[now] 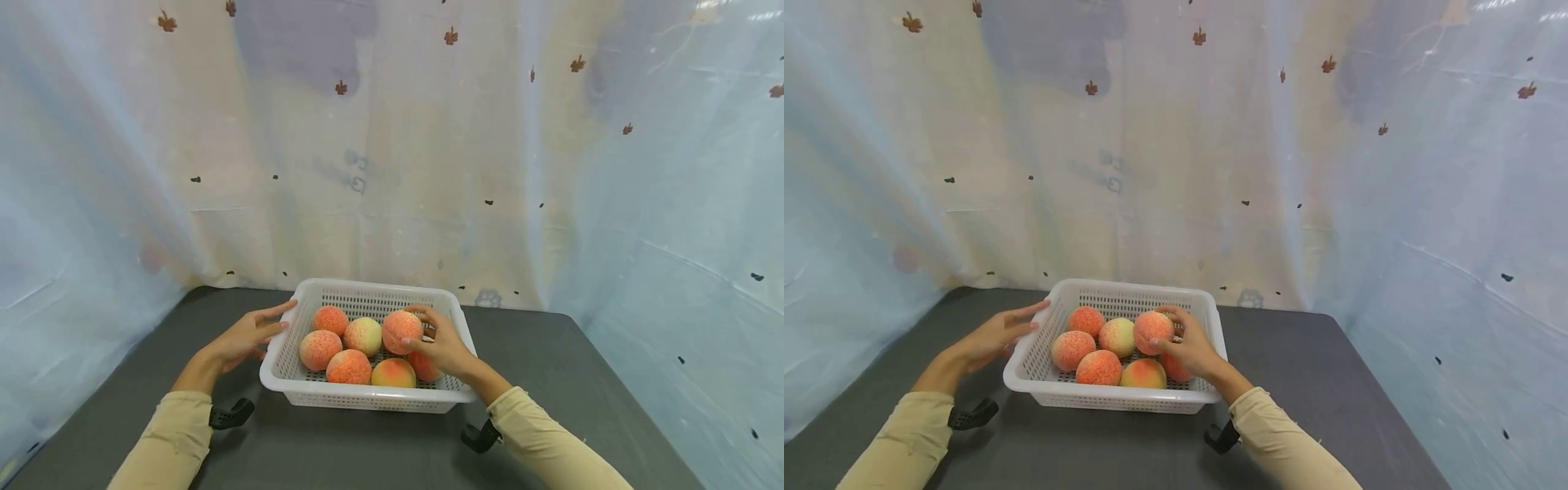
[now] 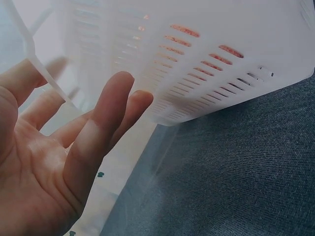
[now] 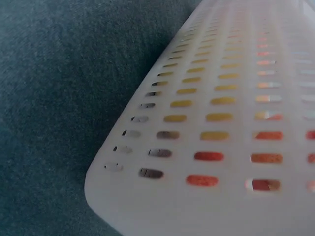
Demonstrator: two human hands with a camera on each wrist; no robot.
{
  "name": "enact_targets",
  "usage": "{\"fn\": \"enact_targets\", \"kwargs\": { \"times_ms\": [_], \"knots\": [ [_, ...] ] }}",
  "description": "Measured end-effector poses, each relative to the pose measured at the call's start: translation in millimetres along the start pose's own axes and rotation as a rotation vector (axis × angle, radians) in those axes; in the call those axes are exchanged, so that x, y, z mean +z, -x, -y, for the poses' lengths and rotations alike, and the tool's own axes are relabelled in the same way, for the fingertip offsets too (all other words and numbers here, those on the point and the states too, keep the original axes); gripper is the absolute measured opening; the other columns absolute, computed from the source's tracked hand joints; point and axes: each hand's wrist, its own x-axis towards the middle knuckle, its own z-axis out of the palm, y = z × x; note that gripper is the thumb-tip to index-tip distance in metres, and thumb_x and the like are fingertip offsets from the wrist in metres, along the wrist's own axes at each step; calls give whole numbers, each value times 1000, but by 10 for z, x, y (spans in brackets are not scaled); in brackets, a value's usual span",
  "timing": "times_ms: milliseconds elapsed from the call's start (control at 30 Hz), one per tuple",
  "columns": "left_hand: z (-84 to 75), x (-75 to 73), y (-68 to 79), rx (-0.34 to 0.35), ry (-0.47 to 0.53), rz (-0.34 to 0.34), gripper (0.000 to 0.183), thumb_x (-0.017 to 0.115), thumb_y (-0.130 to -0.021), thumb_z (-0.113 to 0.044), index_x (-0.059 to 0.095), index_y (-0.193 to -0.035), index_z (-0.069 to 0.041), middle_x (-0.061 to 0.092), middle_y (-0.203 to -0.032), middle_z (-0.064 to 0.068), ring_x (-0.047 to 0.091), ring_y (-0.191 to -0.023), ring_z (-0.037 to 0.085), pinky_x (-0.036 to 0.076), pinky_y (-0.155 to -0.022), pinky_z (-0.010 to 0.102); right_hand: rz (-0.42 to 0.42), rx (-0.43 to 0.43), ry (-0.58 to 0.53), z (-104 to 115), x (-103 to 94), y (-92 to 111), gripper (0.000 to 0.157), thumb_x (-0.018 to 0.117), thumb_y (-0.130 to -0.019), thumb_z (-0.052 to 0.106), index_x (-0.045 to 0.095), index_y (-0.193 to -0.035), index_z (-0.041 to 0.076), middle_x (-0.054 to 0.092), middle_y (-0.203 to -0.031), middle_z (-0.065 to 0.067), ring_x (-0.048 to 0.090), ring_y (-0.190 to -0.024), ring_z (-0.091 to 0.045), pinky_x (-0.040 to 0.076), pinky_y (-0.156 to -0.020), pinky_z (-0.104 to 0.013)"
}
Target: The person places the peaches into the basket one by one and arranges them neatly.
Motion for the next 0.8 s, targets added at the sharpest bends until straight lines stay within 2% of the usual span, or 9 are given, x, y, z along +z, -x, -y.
{"fn": "enact_targets", "kwargs": {
  "times_ms": [200, 500, 800],
  "knots": [
    [29, 3, -1, 3, 15, -3, 69, 56, -105, -31, 19, -163, -21, 30, -161, 30, 59, -128, 41, 61, -80, 52, -1, -2, 28, 5, 64, -36, 55, 69, -95, 6, 43, -144, 5, 50, -142, -28, 61, -122, -40, 55, -99, -47],
    [48, 2, 2, 6, 12, 7, 70, 55, -106, -32, 18, -164, -21, 27, -163, 29, 54, -133, 45, 61, -80, 53, -15, -1, 69, 16, 155, -113, 55, 68, -95, 1, 44, -144, 4, 49, -146, -26, 57, -128, -44, 53, -102, -51],
    [45, 9, 0, 0, 0, -7, 70, 57, -105, -34, 20, -163, -24, 32, -161, 28, 59, -129, 40, 62, -80, 50, 37, -1, 65, -27, 199, -99, 53, 65, -96, -2, 45, -144, 5, 46, -149, -26, 51, -134, -48, 50, -104, -58]
  ]
}}
